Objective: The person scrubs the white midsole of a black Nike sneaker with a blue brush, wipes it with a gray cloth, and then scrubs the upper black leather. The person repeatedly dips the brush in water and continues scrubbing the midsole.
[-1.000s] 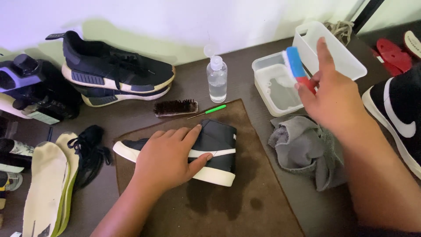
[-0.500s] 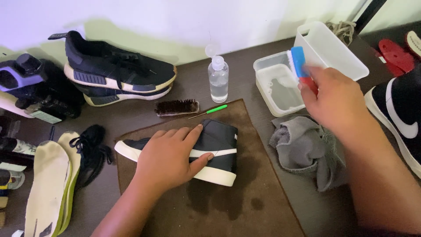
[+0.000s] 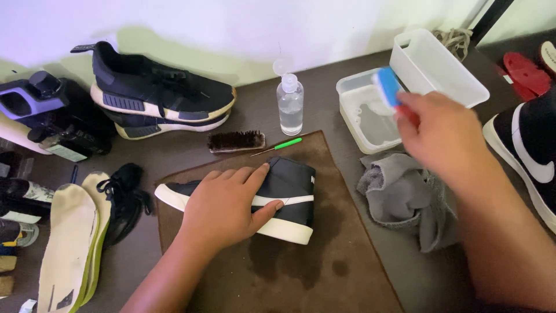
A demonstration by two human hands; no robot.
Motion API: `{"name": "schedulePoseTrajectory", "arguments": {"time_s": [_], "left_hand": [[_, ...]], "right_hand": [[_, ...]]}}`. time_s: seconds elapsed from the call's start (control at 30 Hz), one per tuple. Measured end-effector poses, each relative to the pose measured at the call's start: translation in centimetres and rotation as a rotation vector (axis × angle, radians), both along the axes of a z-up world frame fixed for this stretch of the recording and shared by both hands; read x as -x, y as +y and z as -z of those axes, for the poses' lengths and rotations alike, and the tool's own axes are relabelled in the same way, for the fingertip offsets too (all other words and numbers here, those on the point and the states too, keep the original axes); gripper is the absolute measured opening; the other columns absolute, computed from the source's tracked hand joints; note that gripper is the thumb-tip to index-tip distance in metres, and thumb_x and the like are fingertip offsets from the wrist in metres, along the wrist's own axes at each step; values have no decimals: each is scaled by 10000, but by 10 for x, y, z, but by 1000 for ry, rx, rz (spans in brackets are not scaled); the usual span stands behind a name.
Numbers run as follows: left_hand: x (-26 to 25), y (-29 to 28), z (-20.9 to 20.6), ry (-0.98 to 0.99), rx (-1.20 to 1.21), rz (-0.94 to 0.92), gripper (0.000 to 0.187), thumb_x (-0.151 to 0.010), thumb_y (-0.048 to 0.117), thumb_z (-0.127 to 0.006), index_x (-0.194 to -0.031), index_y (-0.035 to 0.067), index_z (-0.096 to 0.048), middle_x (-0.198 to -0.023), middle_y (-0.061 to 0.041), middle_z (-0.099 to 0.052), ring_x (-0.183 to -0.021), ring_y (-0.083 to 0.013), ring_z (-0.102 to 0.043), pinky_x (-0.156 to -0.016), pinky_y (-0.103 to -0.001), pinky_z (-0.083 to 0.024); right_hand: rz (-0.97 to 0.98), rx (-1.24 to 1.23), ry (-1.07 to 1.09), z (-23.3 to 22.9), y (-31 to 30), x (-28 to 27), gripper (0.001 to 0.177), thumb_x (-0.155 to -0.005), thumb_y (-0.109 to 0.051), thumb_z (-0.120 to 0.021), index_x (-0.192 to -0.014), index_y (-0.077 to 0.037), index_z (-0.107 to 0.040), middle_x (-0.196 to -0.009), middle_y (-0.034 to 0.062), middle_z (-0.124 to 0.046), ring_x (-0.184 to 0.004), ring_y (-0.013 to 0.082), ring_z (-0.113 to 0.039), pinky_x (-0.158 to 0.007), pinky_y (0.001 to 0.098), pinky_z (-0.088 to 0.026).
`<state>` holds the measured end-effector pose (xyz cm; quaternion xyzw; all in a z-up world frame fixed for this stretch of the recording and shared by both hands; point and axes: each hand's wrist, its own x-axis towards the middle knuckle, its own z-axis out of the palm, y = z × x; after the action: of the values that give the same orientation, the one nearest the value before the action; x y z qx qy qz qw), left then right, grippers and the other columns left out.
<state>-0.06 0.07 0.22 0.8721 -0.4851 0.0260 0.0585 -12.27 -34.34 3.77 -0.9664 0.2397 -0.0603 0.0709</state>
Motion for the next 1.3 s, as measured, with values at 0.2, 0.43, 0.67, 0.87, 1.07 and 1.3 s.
{"name": "schedulePoseTrajectory", "arguments": {"time_s": [0.2, 0.43, 0.67, 0.87, 1.07, 1.3], "left_hand": [[0, 0, 1, -49, 10, 18, 719, -948, 654, -485, -1418, 117, -575, -1083, -81, -714, -892, -367, -678, -748, -492, -491], [5, 5, -9, -402, 365, 216, 478, -964, 504, -637, -1124, 57, -694, -1068, -109, -719, -983, -323, -696, -793, -425, -514], [22, 17, -27, -519, 503, 544, 341, -1069, 291, -563, -799, 84, -569, -743, -33, -512, -655, -214, -521, -636, -298, -433], [34, 42, 10, -585, 288, 402, 503, -1002, 609, -609, -1186, 147, -686, -1230, -75, -711, -1145, -262, -695, -996, -526, -469], [31, 42, 21, -572, 136, 319, 468, -938, 424, -682, -1343, 205, -600, -1432, -74, -614, -1317, -258, -594, -1025, -670, -396], [30, 34, 13, -445, 160, 350, 700, -814, 608, -727, -1318, 136, -615, -1388, -142, -635, -1271, -319, -604, -1077, -618, -381]], "right_hand": [[-239, 295, -564, 10, -9, 4, 403, -1103, -148, -651, -1429, 76, -729, -1079, 226, -721, -827, 347, -664, -754, 478, -543], [-89, 165, -291, 10, -10, 6, 447, -1063, -277, -552, -1435, -62, -675, -1134, 183, -726, -958, 411, -683, -794, 551, -520], [-214, 388, -456, 14, -16, 17, 415, -1114, -227, -664, -1450, -1, -753, -1160, 152, -766, -916, 344, -715, -765, 464, -553], [-196, 472, -414, 9, -6, 23, 436, -1187, -260, -674, -1549, -51, -802, -1165, 155, -763, -944, 327, -719, -752, 414, -560], [-256, 480, -484, 19, -14, 28, 388, -1240, -203, -723, -1558, -4, -826, -1219, 135, -784, -965, 299, -737, -832, 393, -581], [-230, 264, -332, 20, -23, 17, 550, -1124, -299, -637, -1581, 0, -699, -1143, 101, -747, -892, 353, -699, -779, 506, -529]]}}
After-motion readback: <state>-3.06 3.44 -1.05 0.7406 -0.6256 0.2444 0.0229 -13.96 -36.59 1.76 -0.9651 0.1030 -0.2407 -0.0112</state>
